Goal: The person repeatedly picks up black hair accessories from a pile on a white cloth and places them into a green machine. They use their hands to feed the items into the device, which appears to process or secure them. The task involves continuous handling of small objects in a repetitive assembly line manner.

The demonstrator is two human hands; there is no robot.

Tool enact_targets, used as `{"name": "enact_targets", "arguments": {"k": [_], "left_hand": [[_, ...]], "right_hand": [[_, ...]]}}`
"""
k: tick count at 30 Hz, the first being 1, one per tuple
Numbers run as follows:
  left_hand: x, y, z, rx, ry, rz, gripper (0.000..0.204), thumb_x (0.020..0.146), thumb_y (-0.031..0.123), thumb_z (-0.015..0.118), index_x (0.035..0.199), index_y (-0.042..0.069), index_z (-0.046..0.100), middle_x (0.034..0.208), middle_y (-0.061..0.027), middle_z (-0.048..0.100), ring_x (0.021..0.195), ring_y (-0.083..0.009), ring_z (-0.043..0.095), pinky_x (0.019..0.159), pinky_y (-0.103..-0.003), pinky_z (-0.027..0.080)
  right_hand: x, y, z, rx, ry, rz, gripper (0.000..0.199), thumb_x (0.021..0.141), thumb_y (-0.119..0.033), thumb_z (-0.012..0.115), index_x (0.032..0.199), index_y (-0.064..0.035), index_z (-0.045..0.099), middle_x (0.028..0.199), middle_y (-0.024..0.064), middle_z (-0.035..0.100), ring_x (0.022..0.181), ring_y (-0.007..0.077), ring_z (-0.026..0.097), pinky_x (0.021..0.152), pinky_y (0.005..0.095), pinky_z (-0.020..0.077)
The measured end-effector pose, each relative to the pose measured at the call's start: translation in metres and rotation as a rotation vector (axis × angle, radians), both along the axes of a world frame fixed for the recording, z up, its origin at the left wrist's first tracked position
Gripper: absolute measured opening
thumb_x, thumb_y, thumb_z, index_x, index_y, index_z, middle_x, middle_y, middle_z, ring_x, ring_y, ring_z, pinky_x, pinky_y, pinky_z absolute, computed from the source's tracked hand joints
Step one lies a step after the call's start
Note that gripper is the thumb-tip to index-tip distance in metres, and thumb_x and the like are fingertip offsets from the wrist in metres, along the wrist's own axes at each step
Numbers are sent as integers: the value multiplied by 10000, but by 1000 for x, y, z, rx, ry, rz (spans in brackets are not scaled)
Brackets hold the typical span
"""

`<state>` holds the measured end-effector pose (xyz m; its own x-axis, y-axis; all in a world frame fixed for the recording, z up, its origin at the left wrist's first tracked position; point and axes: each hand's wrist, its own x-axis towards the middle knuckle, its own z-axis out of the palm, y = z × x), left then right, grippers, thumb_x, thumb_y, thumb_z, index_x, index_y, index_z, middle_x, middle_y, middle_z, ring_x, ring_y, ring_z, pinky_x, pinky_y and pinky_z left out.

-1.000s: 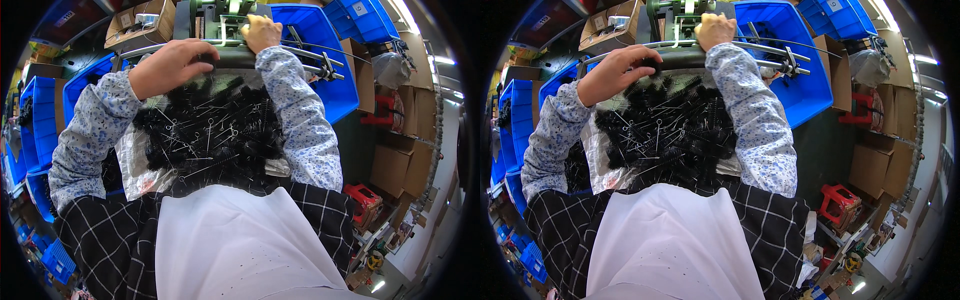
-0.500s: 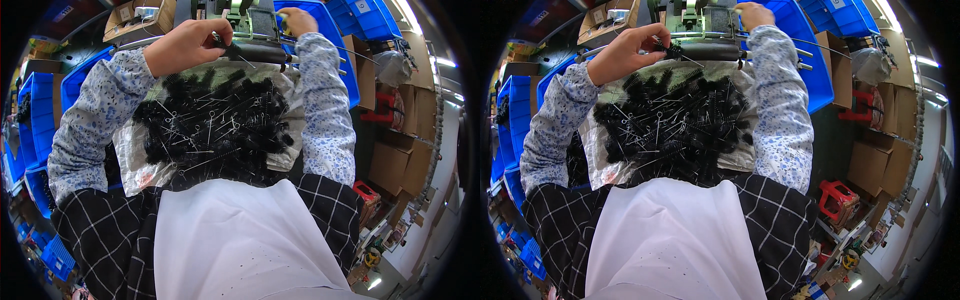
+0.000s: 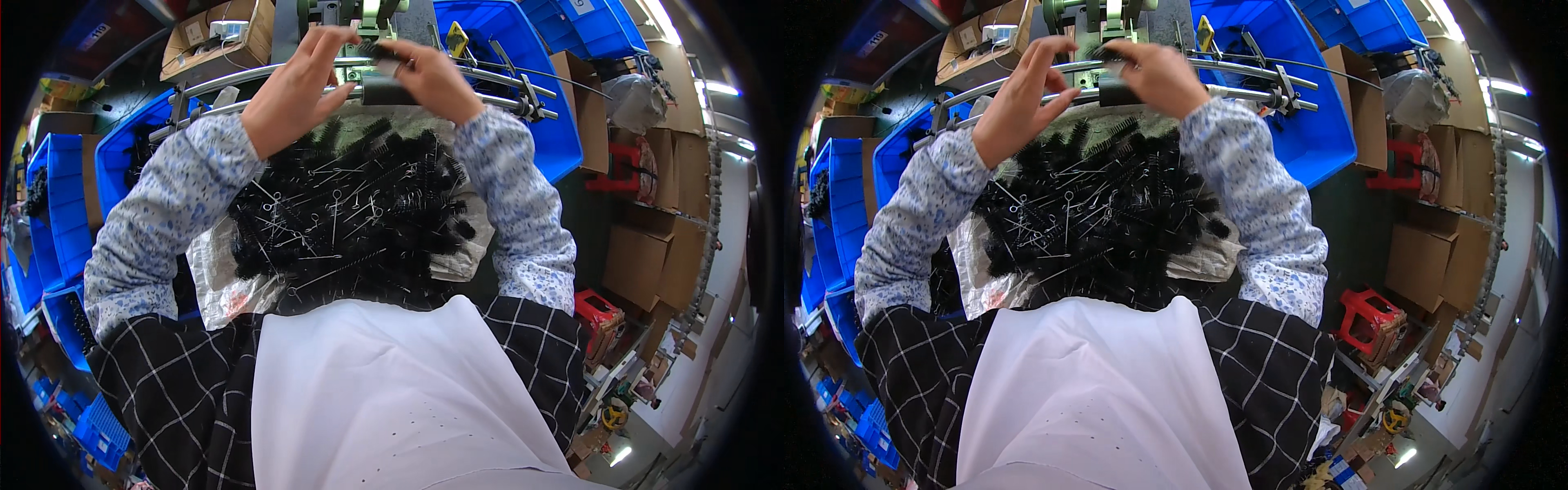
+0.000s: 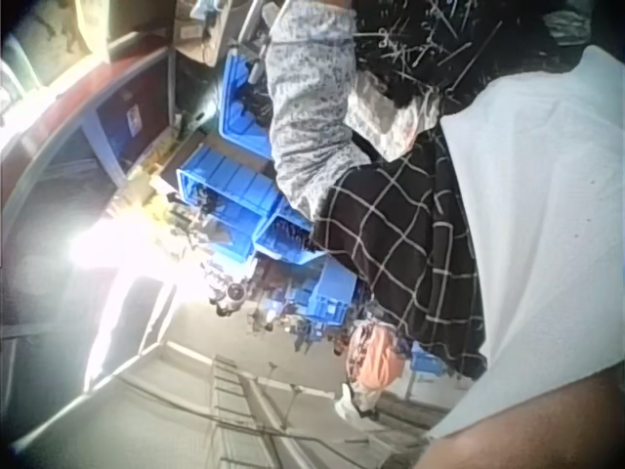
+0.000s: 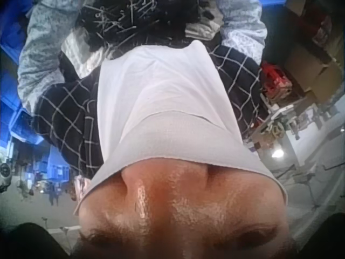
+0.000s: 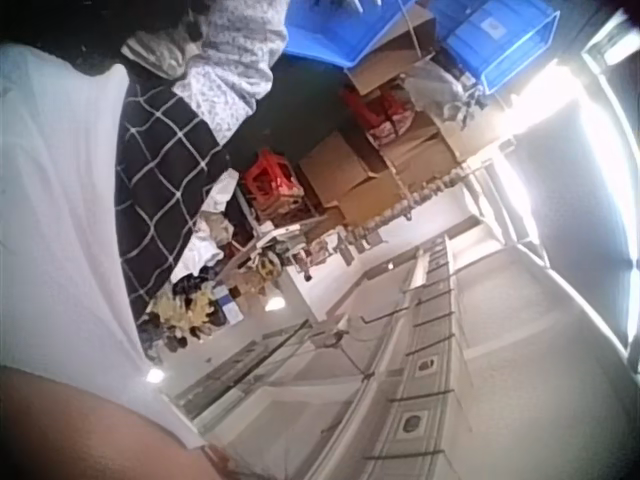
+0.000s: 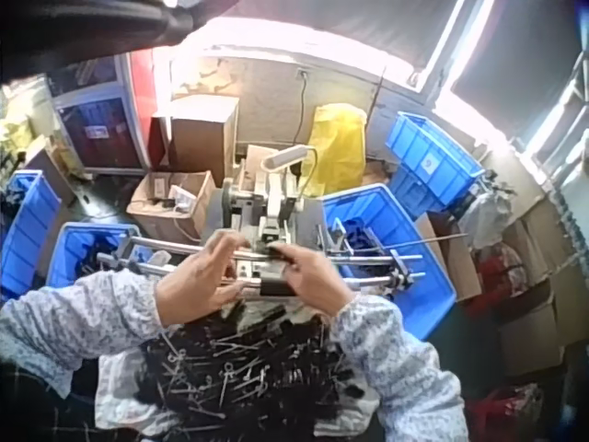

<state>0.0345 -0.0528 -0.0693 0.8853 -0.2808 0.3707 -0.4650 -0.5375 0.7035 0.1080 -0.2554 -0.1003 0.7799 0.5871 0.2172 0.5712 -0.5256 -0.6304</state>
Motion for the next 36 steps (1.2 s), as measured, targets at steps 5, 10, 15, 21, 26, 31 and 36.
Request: {"name": "enact_targets", "arguments": {"k": [5, 10, 15, 21, 26, 31, 36], "left_hand": [[-12, 13, -41, 503, 351, -394, 359, 800, 69, 556, 1135, 25, 436, 1022, -190, 518, 874, -317, 569, 817, -367, 461], [2, 9, -62, 801, 592, -561, 393, 797, 127, 551, 1155, 8, 438, 1015, -227, 558, 970, -356, 546, 873, -403, 428], [7, -1, -63, 810, 693, -613, 433, 756, 149, 581, 1140, 0, 451, 1001, -229, 574, 974, -360, 547, 864, -405, 429], [5, 2, -49, 735, 722, -639, 349, 704, 128, 616, 1015, -9, 539, 982, -196, 585, 921, -328, 567, 833, -370, 446], [7, 6, -38, 597, 609, -588, 250, 721, 117, 606, 939, -1, 572, 930, -178, 593, 911, -305, 568, 812, -371, 450], [-1, 20, -16, 453, 461, -488, 197, 762, 100, 591, 928, -3, 568, 902, -158, 590, 891, -304, 564, 806, -373, 448], [-7, 38, 10, 297, 356, -395, 214, 795, 105, 617, 984, 32, 549, 885, -66, 567, 693, -162, 532, 630, -279, 453]], "right_hand": [[55, -9, -21, -488, -484, -382, 228, 834, -206, 527, 1046, -192, 608, 876, 67, 640, 816, 249, 620, 768, 364, 486], [65, 2, -20, -583, -469, -410, 267, 819, -176, 529, 1073, -196, 609, 902, 60, 638, 822, 245, 608, 760, 360, 478], [70, -5, -26, -544, -475, -418, 262, 815, -180, 532, 1060, -191, 622, 906, 66, 639, 810, 258, 606, 774, 363, 469], [69, 0, -26, -464, -423, -361, 258, 819, -192, 530, 1056, -214, 628, 877, 58, 637, 823, 251, 608, 801, 384, 458], [83, -2, -36, -491, -448, -336, 279, 820, -191, 533, 1083, -225, 621, 895, 49, 618, 874, 252, 574, 800, 369, 455], [79, -7, -41, -500, -497, -390, 324, 799, -284, 569, 1106, -185, 605, 961, 51, 596, 944, 246, 542, 809, 394, 418], [67, -30, -50, -465, -446, -462, 400, 773, -328, 563, 1098, -97, 593, 1050, 87, 600, 1085, 257, 504, 869, 407, 380]]}}
